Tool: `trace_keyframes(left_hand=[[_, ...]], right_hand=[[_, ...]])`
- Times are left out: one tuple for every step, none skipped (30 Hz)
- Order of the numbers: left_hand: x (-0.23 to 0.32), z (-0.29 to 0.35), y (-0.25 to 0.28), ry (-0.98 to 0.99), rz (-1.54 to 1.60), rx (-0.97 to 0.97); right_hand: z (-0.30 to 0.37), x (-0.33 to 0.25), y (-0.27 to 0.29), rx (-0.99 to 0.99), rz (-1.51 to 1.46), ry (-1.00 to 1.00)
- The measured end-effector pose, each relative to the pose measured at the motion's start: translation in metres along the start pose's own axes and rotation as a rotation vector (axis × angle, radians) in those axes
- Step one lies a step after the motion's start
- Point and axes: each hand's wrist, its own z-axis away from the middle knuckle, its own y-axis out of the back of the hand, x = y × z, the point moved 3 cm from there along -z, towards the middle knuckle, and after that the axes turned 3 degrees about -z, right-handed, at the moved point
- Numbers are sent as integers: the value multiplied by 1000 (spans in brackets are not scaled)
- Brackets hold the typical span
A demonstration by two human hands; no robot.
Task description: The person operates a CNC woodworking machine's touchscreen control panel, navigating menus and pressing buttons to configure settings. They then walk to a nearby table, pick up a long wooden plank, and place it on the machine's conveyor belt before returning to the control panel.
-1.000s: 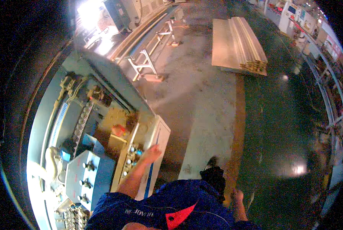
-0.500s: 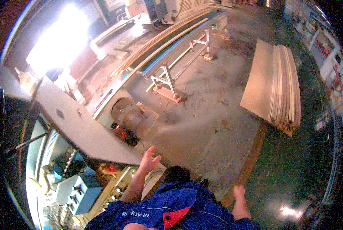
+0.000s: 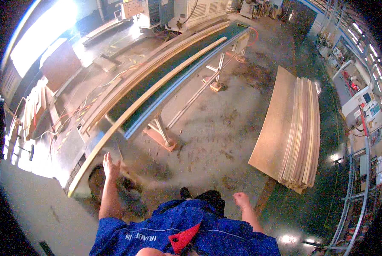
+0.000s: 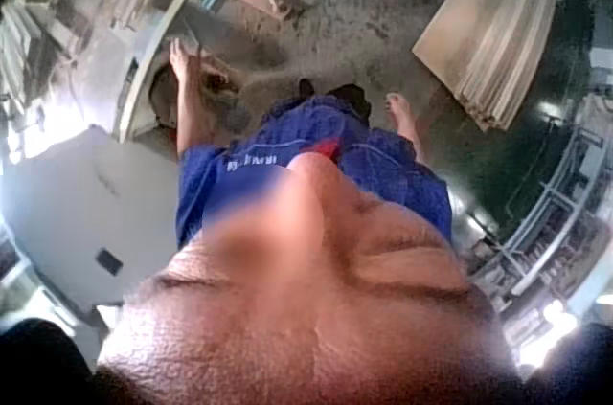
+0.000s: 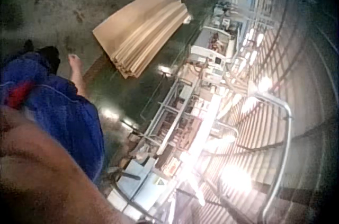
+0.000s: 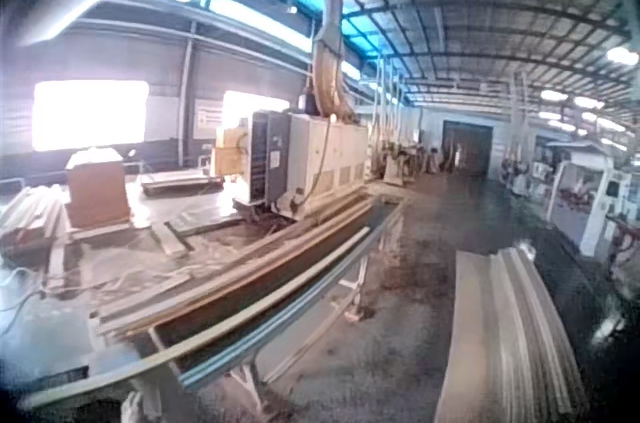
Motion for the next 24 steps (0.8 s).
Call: trace_keyframes(left_hand=[[13, -32, 11, 28, -52, -53], [26, -61, 20, 53, -107, -107], [25, -89, 14, 84, -178, -138], [27, -118, 10, 58, -205, -132], [34, -145, 10, 43, -225, -125], [36, -162, 12, 34, -244, -118], [34, -182, 4, 6, -280, -132], [17, -184, -25, 25, -255, -180], [1, -176, -56, 50, -230, -234], [2, -197, -56, 83, -273, -278], [6, -218, -46, 119, -330, -323], [8, -234, -37, 169, -382, -375], [16, -237, -32, 211, -307, -423], [25, -235, -34, 288, -202, -461], [43, -240, -45, 116, -383, -538], [82, -240, -30, 60, -205, -311], [113, -263, -4, -47, -270, -228], [145, -275, -5, -84, -258, -175], [176, -285, -12, -116, -218, -114], [214, -305, -16, -174, -186, -62], [251, -310, -13, -189, -104, -23], [291, -326, -10, -184, -91, -124], [328, -339, -10, -203, 1, -62], [351, -343, -21, -236, 74, 169]], right_hand=[[-13, 7, -9, 12, 6, -59], [-20, 14, -16, 22, 8, -120], [-35, 5, -25, -34, 70, -158], [-50, -3, -32, -94, 132, -193], [-64, -5, -41, -164, 198, -238], [-87, -3, -49, -246, 500, -61], [-113, 10, -53, -319, 784, 110], [-149, 20, -9, -378, 1141, 283], [-188, 21, 45, -537, 1054, 81], [-226, -16, 14, -500, 1054, 307], [-254, -67, -20, -467, 1027, 529], [-284, -126, -54, -433, 995, 744], [-318, -166, -60, -437, 926, 495], [-362, -219, -59, -380, 808, 349], [-402, -267, -59, -294, 654, 221], [-435, -318, -57, -174, 500, 117], [-429, -369, -122, -159, 476, 380], [-422, -440, -160, -97, 524, 632], [-416, -495, -194, -329, 315, 524], [-404, -548, -228, -512, 96, 356], [-377, -592, -267, -664, 24, 307], [-331, -644, -300, -777, -48, 276], [-288, -685, -332, -858, -155, 194], [-243, -716, -366, -931, -264, 102]])
